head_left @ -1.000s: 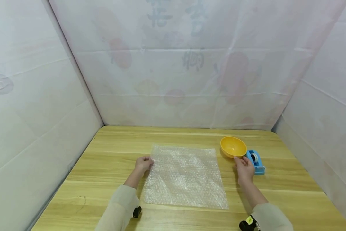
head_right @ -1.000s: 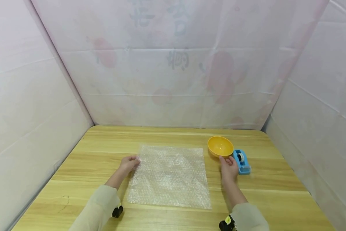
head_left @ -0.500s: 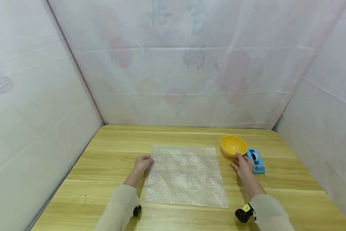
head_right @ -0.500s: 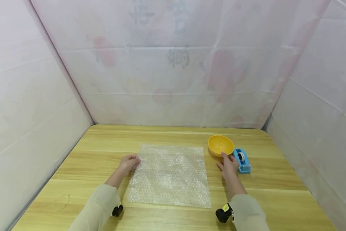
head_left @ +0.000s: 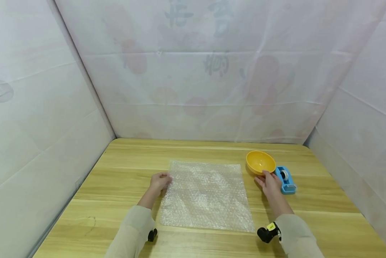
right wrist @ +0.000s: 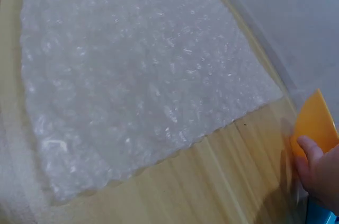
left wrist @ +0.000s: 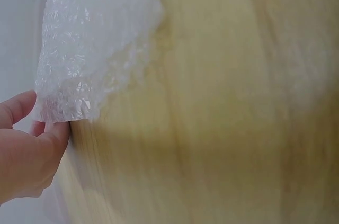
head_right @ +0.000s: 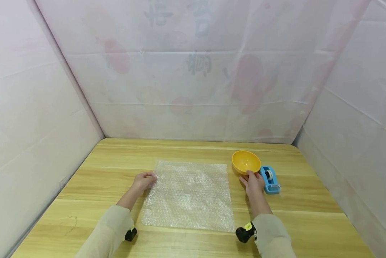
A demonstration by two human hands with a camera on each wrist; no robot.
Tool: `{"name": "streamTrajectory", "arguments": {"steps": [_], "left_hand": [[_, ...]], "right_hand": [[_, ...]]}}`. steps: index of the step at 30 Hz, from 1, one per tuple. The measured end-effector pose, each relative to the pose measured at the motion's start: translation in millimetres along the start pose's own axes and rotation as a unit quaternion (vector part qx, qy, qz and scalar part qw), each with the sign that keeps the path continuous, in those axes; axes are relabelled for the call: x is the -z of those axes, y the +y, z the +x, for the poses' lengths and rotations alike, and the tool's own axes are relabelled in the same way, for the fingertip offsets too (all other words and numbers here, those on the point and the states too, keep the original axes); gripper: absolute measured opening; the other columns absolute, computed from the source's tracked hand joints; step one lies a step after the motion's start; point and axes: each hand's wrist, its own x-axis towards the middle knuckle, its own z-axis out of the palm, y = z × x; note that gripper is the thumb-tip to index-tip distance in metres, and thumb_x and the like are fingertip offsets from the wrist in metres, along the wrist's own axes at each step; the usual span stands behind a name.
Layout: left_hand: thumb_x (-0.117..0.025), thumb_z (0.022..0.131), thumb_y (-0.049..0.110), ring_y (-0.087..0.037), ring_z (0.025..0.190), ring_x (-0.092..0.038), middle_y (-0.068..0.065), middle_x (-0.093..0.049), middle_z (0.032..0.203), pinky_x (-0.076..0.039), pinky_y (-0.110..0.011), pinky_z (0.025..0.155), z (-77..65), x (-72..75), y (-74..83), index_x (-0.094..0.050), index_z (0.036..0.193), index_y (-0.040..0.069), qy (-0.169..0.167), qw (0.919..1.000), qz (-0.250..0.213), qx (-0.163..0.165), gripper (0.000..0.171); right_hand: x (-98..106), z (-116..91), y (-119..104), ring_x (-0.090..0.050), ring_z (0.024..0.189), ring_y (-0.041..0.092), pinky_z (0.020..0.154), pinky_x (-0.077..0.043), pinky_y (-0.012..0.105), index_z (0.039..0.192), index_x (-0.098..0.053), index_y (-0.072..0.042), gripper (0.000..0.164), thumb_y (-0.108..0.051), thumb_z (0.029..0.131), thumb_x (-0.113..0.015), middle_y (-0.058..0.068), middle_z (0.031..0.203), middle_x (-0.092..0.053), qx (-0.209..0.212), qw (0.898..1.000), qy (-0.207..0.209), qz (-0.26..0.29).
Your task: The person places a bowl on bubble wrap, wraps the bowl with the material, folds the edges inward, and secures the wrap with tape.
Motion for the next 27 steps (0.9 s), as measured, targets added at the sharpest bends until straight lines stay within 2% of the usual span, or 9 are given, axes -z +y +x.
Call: {"name": "streamTrajectory", "arguments": {"steps": [2, 4, 12, 16, 19, 27], "left_hand": [[-0.058, 0.087, 0.003, -0.009, 0.068, -0.059, -0.012, -0.064, 0.092, -0.051, -0.018, 0.06, 0.2, 0.1, -0.3, -0.056, 0.114, -0.009, -0.003, 1.0, -0.005, 0.001, 0.029], [-0.058, 0.087, 0.002, -0.009, 0.067, -0.059, -0.012, -0.063, 0.091, -0.051, -0.018, 0.06, 0.0, 0.2, -0.4, -0.056, 0.113, -0.009, -0.004, 1.0, -0.006, 0.0, 0.028], [-0.055, 0.089, 0.005, -0.01, 0.068, -0.057, -0.011, -0.064, 0.088, -0.049, -0.019, 0.058, 0.3, -1.7, -1.7, -0.058, 0.108, -0.008, 0.001, 0.9999, 0.012, -0.007, 0.024], [-0.056, 0.087, 0.004, -0.011, 0.069, -0.056, -0.011, -0.063, 0.088, -0.048, -0.019, 0.058, -0.1, -2.0, -1.6, -0.058, 0.108, -0.008, 0.002, 0.9999, 0.014, -0.005, 0.024], [-0.057, 0.086, 0.003, -0.011, 0.069, -0.055, -0.01, -0.062, 0.087, -0.048, -0.019, 0.058, 0.6, -1.9, -1.6, -0.058, 0.106, -0.008, 0.004, 0.9999, 0.016, -0.003, 0.023], [-0.06, 0.085, 0.003, -0.011, 0.069, -0.055, -0.009, -0.061, 0.086, -0.047, -0.018, 0.058, 1.5, -1.6, -3.9, -0.059, 0.105, -0.008, 0.006, 0.9998, 0.021, -0.006, 0.023]], "right_hand": [[-1, -1, -2, -0.049, 0.119, 0.016, 0.099, -0.043, 0.027, 0.15, -0.014, -0.014, 0.06, -0.017, 0.097, -0.042, 0.01, 0.146, -0.029, -0.006, 1.0, -0.004, 0.003], [-2, -1, -4, -0.046, 0.124, 0.017, 0.098, -0.043, 0.025, 0.149, -0.014, -0.014, 0.059, -0.016, 0.097, -0.041, 0.009, 0.149, -0.025, -0.011, 1.0, -0.001, 0.006], [-3, -2, -9, -0.043, 0.128, 0.016, 0.096, -0.044, 0.022, 0.15, -0.012, -0.017, 0.062, -0.013, 0.096, -0.042, 0.006, 0.153, -0.021, -0.038, 0.998, 0.024, 0.035], [0, -2, -9, -0.05, 0.117, 0.014, 0.095, -0.046, 0.024, 0.149, -0.016, -0.014, 0.062, -0.01, 0.094, -0.044, 0.009, 0.135, -0.039, -0.038, 0.999, 0.022, 0.03], [2, -3, -9, -0.054, 0.108, 0.013, 0.094, -0.047, 0.026, 0.149, -0.017, -0.011, 0.062, -0.009, 0.093, -0.045, 0.005, 0.116, -0.043, -0.035, 0.999, 0.008, 0.019], [6, -11, -8, -0.058, 0.1, 0.011, 0.092, -0.048, 0.025, 0.149, -0.014, -0.01, 0.062, -0.01, 0.094, -0.044, 0.006, 0.118, -0.042, -0.046, 0.999, -0.018, -0.015]]}}
